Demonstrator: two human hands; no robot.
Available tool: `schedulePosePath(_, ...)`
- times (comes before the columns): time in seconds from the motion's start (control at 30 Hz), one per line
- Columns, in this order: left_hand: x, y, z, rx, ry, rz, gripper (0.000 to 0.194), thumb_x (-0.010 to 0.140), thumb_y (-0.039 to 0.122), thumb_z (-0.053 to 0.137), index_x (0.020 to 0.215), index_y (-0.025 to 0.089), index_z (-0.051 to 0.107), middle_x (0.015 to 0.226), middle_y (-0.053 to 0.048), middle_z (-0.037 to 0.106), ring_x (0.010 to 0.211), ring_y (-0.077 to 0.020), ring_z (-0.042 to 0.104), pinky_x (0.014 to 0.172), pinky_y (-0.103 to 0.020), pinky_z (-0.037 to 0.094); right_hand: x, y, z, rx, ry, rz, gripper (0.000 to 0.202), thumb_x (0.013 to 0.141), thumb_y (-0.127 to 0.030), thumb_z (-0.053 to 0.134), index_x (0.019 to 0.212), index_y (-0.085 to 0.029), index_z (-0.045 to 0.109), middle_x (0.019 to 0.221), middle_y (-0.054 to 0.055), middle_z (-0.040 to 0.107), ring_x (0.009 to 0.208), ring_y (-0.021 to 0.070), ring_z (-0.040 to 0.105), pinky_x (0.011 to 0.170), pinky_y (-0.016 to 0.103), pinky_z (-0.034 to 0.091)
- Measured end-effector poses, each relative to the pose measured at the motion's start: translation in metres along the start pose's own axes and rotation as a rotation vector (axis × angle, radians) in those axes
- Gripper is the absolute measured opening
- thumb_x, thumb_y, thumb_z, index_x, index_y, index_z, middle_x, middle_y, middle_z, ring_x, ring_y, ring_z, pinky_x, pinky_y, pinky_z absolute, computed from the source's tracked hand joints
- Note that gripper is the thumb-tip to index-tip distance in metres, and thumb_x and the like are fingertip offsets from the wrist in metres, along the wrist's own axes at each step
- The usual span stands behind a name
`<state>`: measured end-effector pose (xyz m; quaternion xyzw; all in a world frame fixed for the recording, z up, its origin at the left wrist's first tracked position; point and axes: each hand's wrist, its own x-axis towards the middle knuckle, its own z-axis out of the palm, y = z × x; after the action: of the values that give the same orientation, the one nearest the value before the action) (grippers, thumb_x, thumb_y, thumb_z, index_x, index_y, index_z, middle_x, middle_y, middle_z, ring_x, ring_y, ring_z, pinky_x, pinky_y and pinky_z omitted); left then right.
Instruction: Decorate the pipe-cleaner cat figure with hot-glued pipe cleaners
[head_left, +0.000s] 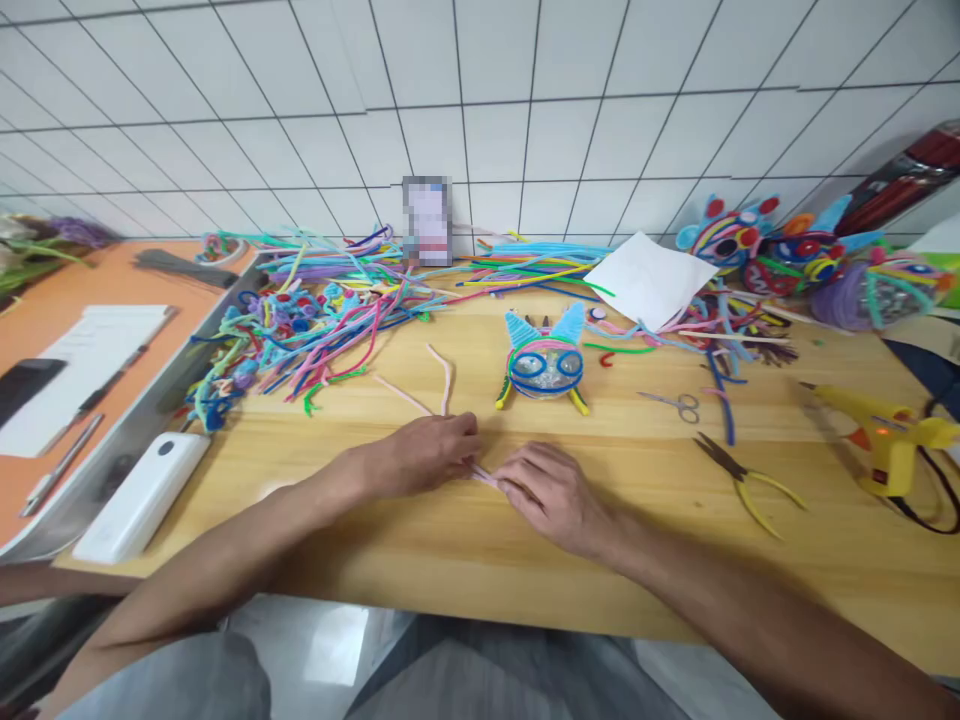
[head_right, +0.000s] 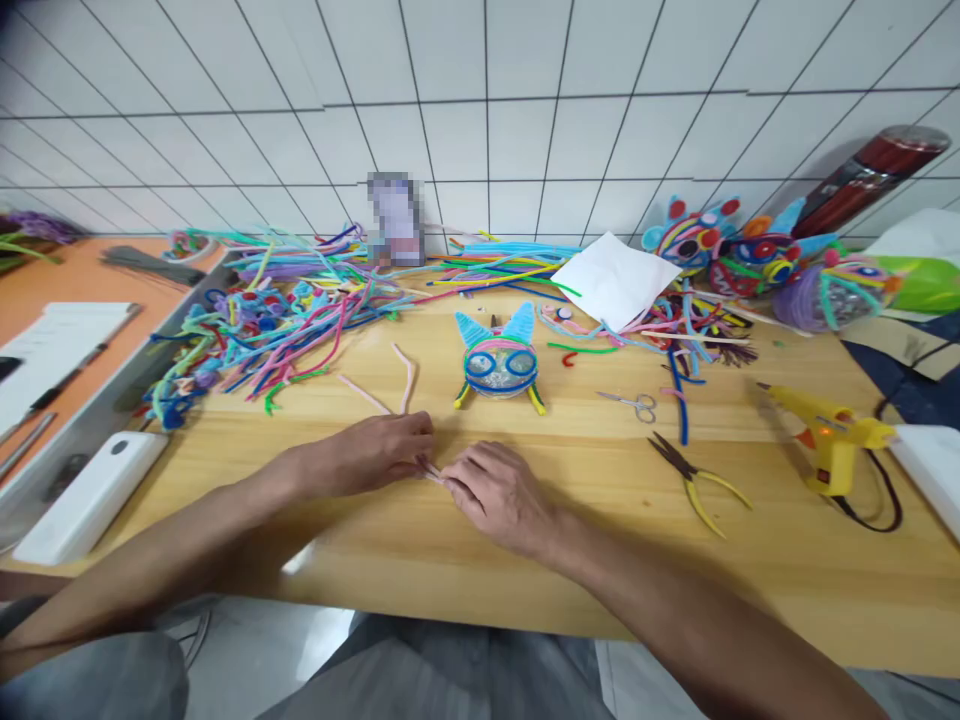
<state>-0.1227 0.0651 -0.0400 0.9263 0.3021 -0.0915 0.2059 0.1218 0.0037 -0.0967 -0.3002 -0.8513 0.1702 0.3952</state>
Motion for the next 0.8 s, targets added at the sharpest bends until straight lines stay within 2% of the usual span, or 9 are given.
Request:
schedulePosePath(0.17, 0.001, -0.004, 0.011, 0.059, 0.100, 0.076, 0.020, 0.112, 0.021, 0.051, 0.106, 0.019, 0.070, 0.111, -0.008, 0.073, 0.097, -0.0214, 0.074, 0.086, -0.032, 0.057, -0.002, 0.001, 0.002, -0.063, -0.027, 0.070, 0.007, 0.108, -0.023, 0.062, 0.113, -0.021, 0.067, 0.099, 0.006, 0.077, 0.091, 0.0211, 0.069, 0.085, 0.036, 0.052)
schedulePosePath(0.3, -0.002, 0.000, 0.008, 0.094, 0.168, 0.089, 0.023, 0.112, 0.016, 0.046, 0.109, 0.019, 0.068, 0.112, -0.009, 0.075, 0.097, -0.0216, 0.074, 0.085, -0.032, 0.058, -0.003, 0.001, 0.003, -0.095, -0.049, 0.097, 0.021, 0.104, -0.031, 0.072, 0.120, -0.019, 0.067, 0.102, 0.008, 0.078, 0.096, 0.0242, 0.071, 0.089, 0.039, 0.054)
schedulePosePath(0.37, -0.003, 0.001, 0.006, 0.087, 0.201, 0.101, 0.024, 0.111, 0.013, 0.044, 0.108, 0.020, 0.067, 0.106, -0.008, 0.076, 0.093, -0.0211, 0.074, 0.082, -0.032, 0.058, -0.003, 0.002, 0.004, -0.120, -0.061, 0.109, 0.020, 0.103, -0.030, 0.074, 0.117, -0.019, 0.067, 0.098, 0.007, 0.078, 0.093, 0.0234, 0.071, 0.088, 0.038, 0.053)
schedulePosePath(0.47, -0.003, 0.000, 0.006, 0.077, 0.242, 0.131, 0.026, 0.110, 0.013, 0.042, 0.103, 0.021, 0.066, 0.095, -0.006, 0.076, 0.085, -0.0198, 0.074, 0.077, -0.031, 0.057, -0.003, 0.005, 0.005, -0.138, -0.052, 0.128, 0.005, 0.107, -0.025, 0.067, 0.107, -0.020, 0.069, 0.090, 0.004, 0.078, 0.086, 0.0196, 0.072, 0.084, 0.035, 0.051)
schedulePosePath(0.6, 0.000, -0.007, 0.008, 0.100, 0.273, 0.183, 0.027, 0.112, 0.017, 0.042, 0.108, 0.021, 0.068, 0.096, -0.005, 0.078, 0.086, -0.0207, 0.076, 0.079, -0.032, 0.059, -0.002, 0.008, 0.003, -0.158, -0.025, 0.129, 0.023, 0.113, -0.028, 0.059, 0.094, -0.021, 0.071, 0.081, 0.001, 0.078, 0.076, 0.0159, 0.071, 0.078, 0.032, 0.048)
schedulePosePath(0.8, -0.007, -0.036, 0.010, 0.170, 0.282, 0.121, 0.031, 0.112, 0.021, 0.043, 0.107, 0.022, 0.074, 0.098, -0.007, 0.079, 0.088, -0.0225, 0.077, 0.080, -0.033, 0.061, -0.005, 0.012, 0.002, -0.236, -0.021, 0.120, 0.024, 0.113, -0.026, 0.056, 0.094, -0.021, 0.070, 0.078, 0.000, 0.079, 0.073, 0.0154, 0.072, 0.075, 0.032, 0.047)
